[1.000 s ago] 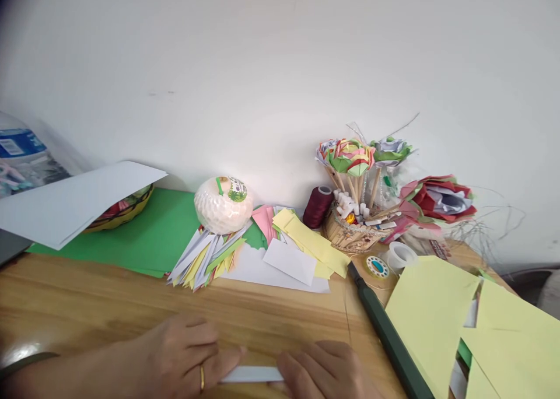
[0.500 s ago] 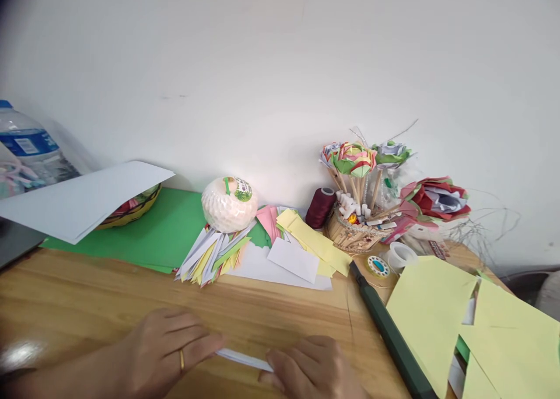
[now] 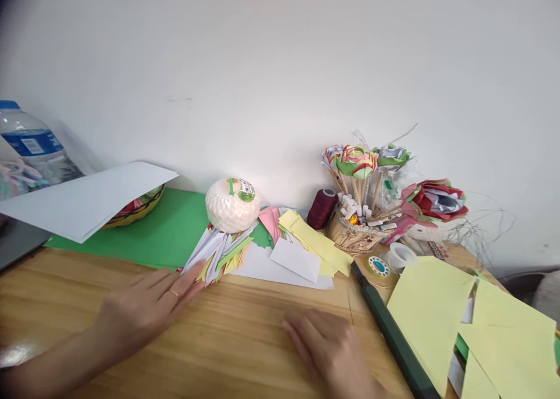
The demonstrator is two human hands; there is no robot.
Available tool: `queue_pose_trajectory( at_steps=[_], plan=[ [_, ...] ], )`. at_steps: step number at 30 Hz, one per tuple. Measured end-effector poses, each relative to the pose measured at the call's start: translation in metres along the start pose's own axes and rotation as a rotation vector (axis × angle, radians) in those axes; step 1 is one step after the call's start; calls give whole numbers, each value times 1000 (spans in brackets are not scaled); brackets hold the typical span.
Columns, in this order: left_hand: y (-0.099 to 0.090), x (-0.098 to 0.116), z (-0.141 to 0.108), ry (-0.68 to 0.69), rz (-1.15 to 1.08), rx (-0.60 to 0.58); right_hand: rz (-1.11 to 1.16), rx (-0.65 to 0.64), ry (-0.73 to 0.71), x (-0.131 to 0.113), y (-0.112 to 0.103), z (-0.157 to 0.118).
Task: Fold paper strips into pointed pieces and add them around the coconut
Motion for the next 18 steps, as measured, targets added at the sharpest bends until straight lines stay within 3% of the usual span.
queue_pose_trajectory(
  at_steps=[5, 9, 15, 18],
  plan=[
    [0, 25, 3, 198, -335, -31, -497, -81, 144, 43, 14, 16],
    [4, 47, 14, 283, -421, -42, -590, -124, 115, 61, 27, 32],
    [9, 70, 31, 311, -439, 33, -599, -122, -104, 24, 29, 25],
    [15, 75, 35, 254, -407, 75, -445, -124, -188, -1, 27, 20]
  ],
)
Point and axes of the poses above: each hand's wrist, its own z-axis towards the middle knuckle, its own y-axis out of the palm, x = y × z, the point moved 7 cm from there along z, towards the middle knuckle, and after that the axes turned 4 degrees about -x, right-handed, at the moved point
